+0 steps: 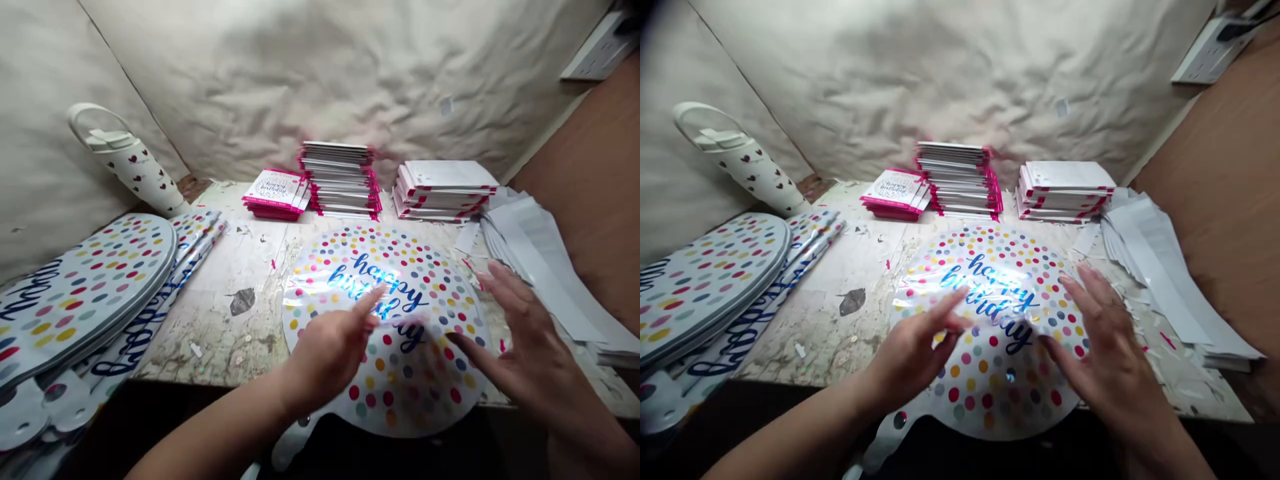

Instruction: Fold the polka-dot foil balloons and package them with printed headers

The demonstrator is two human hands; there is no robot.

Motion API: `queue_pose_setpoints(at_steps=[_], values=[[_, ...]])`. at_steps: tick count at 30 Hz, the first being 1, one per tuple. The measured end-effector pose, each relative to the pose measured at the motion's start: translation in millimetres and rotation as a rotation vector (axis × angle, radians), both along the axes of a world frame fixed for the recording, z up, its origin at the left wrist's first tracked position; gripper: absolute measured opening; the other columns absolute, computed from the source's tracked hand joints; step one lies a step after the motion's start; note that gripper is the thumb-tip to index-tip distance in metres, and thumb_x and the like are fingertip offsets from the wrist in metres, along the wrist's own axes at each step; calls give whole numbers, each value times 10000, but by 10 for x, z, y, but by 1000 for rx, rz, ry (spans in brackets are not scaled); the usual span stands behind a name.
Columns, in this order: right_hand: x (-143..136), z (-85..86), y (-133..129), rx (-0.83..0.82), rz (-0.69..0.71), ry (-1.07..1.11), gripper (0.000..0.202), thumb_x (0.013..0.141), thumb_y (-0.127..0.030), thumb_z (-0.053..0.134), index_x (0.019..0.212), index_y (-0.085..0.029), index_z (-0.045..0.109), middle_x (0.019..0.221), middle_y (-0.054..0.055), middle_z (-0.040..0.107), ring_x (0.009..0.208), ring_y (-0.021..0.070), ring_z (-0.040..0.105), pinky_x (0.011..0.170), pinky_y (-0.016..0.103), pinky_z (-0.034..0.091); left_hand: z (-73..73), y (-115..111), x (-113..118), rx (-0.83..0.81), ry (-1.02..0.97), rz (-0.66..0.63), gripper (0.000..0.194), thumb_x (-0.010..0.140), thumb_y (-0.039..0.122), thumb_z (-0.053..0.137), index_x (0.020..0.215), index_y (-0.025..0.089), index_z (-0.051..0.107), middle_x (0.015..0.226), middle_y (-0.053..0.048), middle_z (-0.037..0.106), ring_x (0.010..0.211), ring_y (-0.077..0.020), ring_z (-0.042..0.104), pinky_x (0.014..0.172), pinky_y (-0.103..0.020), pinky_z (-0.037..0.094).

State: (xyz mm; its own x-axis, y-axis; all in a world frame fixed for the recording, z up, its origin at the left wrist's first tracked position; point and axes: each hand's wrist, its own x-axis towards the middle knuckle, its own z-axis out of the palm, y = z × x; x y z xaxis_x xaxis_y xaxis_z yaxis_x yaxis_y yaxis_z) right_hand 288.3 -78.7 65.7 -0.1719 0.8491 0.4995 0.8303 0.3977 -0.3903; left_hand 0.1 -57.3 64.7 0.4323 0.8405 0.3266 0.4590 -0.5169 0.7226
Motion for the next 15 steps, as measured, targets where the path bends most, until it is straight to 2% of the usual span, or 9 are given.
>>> queue_pose_setpoints(at_steps=[1, 3, 5, 6, 8, 10, 13, 14, 15], values=[[-70, 39, 55, -6, 93, 87, 574, 718, -332, 674, 1261, -258, 501, 1377, 75, 436, 1261, 321, 391, 1049, 497, 322, 96, 53, 13, 119, 12, -39, 481, 839, 118, 465, 1284, 297, 431, 874, -5, 686, 790, -166, 648, 776, -324, 505], [-238, 53, 196, -95, 215, 320, 373, 736, -253, 673, 1104, -283, 620, 1163, 44, 625, 1077, 267, 573, 927, 419, 471, 242, 194, 23, 269, -91, 41, 525, 808, 136, 554, 1286, 314, 429, 1021, -23, 663, 931, -186, 626, 849, -336, 487], [-379, -5, 372, -163, 179, 655, 168, 762, -251, 655, 927, -262, 682, 903, 27, 711, 861, 230, 662, 761, 358, 550, 306, 361, 15, 265, -241, 156, 643, 735, 201, 681, 1308, 277, 400, 1173, -69, 597, 1051, -220, 576, 880, -346, 479], [-427, -44, 467, -173, 140, 828, 138, 768, -278, 651, 899, -250, 683, 852, 29, 716, 828, 229, 669, 729, 353, 557, 315, 446, 8, 210, -275, 137, 637, 726, 229, 697, 1297, 249, 415, 1181, -86, 591, 1046, -225, 580, 861, -339, 490], [-469, -100, 647, -186, 115, 1079, 189, 767, -336, 652, 928, -237, 666, 886, 45, 715, 872, 240, 662, 751, 369, 551, 333, 622, -11, 105, -241, -5, 392, 800, 240, 620, 1180, 206, 531, 1032, -74, 659, 891, -186, 638, 760, -288, 519], [-441, -112, 783, -211, 135, 1176, 300, 752, -372, 665, 1017, -238, 627, 976, 64, 699, 926, 243, 647, 786, 379, 539, 427, 845, -51, 213, -171, -7, 185, 859, 208, 527, 1018, 194, 622, 879, -43, 691, 763, -150, 651, 714, -260, 514], [-317, -115, 864, -229, 52, 1155, 404, 745, -393, 669, 1104, -233, 576, 944, 77, 700, 877, 221, 659, 781, 372, 543, 764, 1388, -162, 692, -8, 296, 209, 852, 200, 517, 1020, 220, 639, 999, -43, 682, 939, -190, 619, 855, -314, 454], [-271, -133, 862, -241, 13, 1126, 405, 752, -393, 661, 1112, -231, 569, 911, 74, 704, 853, 213, 663, 777, 367, 546, 892, 1632, -203, 796, 66, 406, 238, 866, 206, 481, 1048, 224, 633, 1061, -52, 664, 1018, -210, 587, 893, -336, 422], [-230, -164, 852, -256, -23, 1091, 394, 760, -390, 654, 1109, -228, 569, 876, 69, 706, 828, 207, 667, 769, 360, 551, 1004, 1897, -237, 820, 182, 465, 277, 883, 209, 437, 1095, 219, 616, 1118, -65, 639, 1071, -225, 556, 913, -349, 398]])
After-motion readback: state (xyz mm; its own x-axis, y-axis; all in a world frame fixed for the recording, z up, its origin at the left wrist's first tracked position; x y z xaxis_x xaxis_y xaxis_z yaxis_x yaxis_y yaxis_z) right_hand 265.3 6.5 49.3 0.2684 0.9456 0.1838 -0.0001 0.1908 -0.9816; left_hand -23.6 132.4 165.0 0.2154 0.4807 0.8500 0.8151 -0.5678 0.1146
